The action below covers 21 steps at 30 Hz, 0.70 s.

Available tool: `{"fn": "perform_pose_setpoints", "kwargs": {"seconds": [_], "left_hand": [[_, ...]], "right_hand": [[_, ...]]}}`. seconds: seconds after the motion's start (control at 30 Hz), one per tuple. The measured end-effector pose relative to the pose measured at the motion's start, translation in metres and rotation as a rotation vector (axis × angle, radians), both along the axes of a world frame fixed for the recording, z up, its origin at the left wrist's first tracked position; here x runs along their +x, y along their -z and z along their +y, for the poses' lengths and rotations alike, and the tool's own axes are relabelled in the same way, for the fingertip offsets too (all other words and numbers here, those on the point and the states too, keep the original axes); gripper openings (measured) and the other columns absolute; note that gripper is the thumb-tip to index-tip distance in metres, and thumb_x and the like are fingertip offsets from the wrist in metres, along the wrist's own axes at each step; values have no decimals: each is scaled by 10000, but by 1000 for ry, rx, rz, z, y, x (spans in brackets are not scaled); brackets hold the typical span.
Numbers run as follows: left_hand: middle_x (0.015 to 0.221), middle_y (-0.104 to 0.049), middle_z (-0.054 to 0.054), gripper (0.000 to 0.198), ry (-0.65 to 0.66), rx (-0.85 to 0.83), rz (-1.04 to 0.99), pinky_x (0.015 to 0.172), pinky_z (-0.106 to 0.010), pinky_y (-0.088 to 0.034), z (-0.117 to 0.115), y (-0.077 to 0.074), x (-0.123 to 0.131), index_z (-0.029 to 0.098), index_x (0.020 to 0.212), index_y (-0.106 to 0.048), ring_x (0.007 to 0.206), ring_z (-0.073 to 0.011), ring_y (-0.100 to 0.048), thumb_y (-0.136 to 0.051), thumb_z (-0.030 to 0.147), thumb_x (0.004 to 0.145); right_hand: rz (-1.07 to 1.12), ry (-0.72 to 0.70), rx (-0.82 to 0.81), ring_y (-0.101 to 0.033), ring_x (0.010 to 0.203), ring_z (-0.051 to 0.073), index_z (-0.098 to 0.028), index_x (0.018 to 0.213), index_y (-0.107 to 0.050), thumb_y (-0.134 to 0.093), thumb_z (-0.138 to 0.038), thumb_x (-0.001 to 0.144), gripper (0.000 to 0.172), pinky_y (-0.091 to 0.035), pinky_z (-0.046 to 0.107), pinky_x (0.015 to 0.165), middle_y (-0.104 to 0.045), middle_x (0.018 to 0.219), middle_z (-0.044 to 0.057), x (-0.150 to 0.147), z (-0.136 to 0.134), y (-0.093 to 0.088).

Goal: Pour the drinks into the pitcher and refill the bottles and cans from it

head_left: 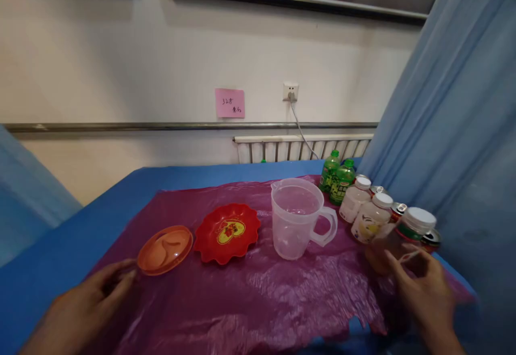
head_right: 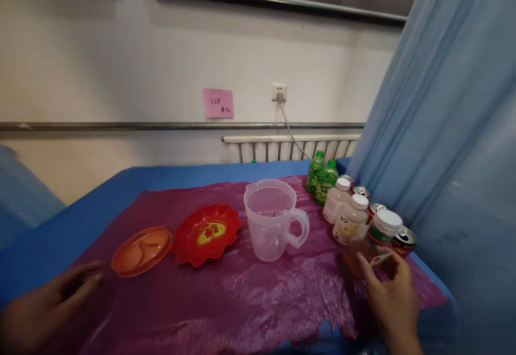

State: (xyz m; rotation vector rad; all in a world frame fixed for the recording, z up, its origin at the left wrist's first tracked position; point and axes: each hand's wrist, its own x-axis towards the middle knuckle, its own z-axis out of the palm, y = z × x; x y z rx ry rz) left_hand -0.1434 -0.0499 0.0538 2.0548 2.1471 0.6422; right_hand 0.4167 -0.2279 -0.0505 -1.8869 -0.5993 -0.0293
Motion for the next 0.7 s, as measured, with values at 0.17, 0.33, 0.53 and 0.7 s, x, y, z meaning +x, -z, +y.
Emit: {"fn": "perform_pose_setpoints", "kwargs": {"seconds": [0.17,0.33,0.53,0.7], "left_hand": [[1123,-782,73,379,273,80,-81,830,-276,-596,-27,-35,79,322,1102,-718,1000,-235,-753,-604,574,843],[1268,-730,8,398,925,208,-127,956,-272,-566,-53,-95,181,344,1328,-611,1107,-187,-712,-598,396,934],[1552,-496,-30,443,1609,58,-76,1168,-349,-404,-54,-161,293,294,1424,-531,1435,-187,-451,-528,216,988],[1272,-699,-49,310,1740,-4,-47,1034,-297,-486,-34,-163,326,264,1241,-655,1188,-165,-631,-490,159,1002]], "right_hand": [[118,-67,204,-676,850,248,-202,1149,-550,-830,-551,635,682,-563,363,740,-682,1000,71,-20,-11,-22],[211,-464,216,-727,918,271,-237,1220,-532,-789,-483,735,602,-593,331,747,-726,1082,107,-49,-16,-37],[145,-925,304,-728,1025,290,-265,1328,-493,-701,-445,833,566,-597,357,812,-719,1179,114,-76,-1,-47],[124,-961,290,-705,1086,301,-253,1348,-465,-655,-446,863,556,-591,402,876,-691,1226,121,-76,8,-55]]}}
